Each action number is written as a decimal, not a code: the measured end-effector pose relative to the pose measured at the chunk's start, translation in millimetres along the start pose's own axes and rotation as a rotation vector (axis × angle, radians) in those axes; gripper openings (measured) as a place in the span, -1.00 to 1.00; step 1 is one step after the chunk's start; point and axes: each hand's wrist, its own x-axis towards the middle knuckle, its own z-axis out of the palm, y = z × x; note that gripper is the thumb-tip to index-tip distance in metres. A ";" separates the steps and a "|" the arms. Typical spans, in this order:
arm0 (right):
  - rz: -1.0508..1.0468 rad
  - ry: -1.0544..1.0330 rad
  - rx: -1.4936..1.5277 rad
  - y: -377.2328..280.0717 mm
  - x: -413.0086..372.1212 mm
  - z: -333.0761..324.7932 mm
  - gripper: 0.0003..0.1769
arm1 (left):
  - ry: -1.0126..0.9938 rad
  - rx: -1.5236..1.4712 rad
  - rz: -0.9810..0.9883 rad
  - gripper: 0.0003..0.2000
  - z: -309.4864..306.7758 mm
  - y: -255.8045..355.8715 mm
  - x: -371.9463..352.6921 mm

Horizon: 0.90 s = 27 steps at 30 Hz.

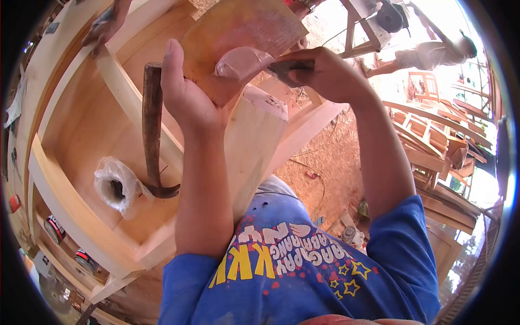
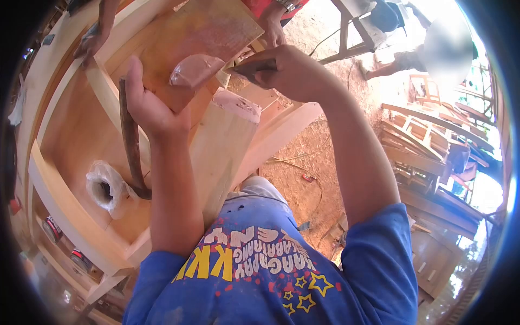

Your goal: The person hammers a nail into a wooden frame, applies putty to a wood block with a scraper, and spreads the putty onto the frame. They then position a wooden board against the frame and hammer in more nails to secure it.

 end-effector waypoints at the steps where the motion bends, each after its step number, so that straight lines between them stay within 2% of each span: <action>1: -0.049 -0.007 0.044 17.7 6.6 9.3 -0.60 | 0.027 0.015 0.000 -0.46 2.3 0.4 -0.2; 5: -0.224 -0.009 0.313 37.0 18.0 33.1 -0.60 | 0.104 0.072 -0.009 -0.44 4.2 0.2 -2.0; 6: -0.206 -0.033 0.320 39.8 21.0 36.1 -0.61 | 0.102 0.090 -0.017 -0.44 3.9 -0.3 -2.2; 12: -0.302 -0.004 0.186 49.8 16.7 46.9 -0.52 | 0.182 0.071 0.030 -0.45 7.1 -3.7 -0.3; 15: -0.406 0.029 0.142 59.7 17.7 51.7 -0.49 | 0.141 0.067 0.001 -0.45 3.8 -4.3 0.4; 18: -0.401 -0.004 0.032 53.9 10.0 45.4 -0.48 | 0.212 0.121 0.045 -0.45 10.0 -7.2 -0.3; 21: -0.444 -0.008 -0.015 61.3 7.5 45.6 -0.48 | 0.120 0.053 -0.020 -0.58 0.6 -2.5 -2.2; 27: -0.437 -0.011 -0.166 66.6 -10.2 41.1 -0.42 | 0.075 0.043 -0.013 -0.56 -1.7 -2.0 -1.0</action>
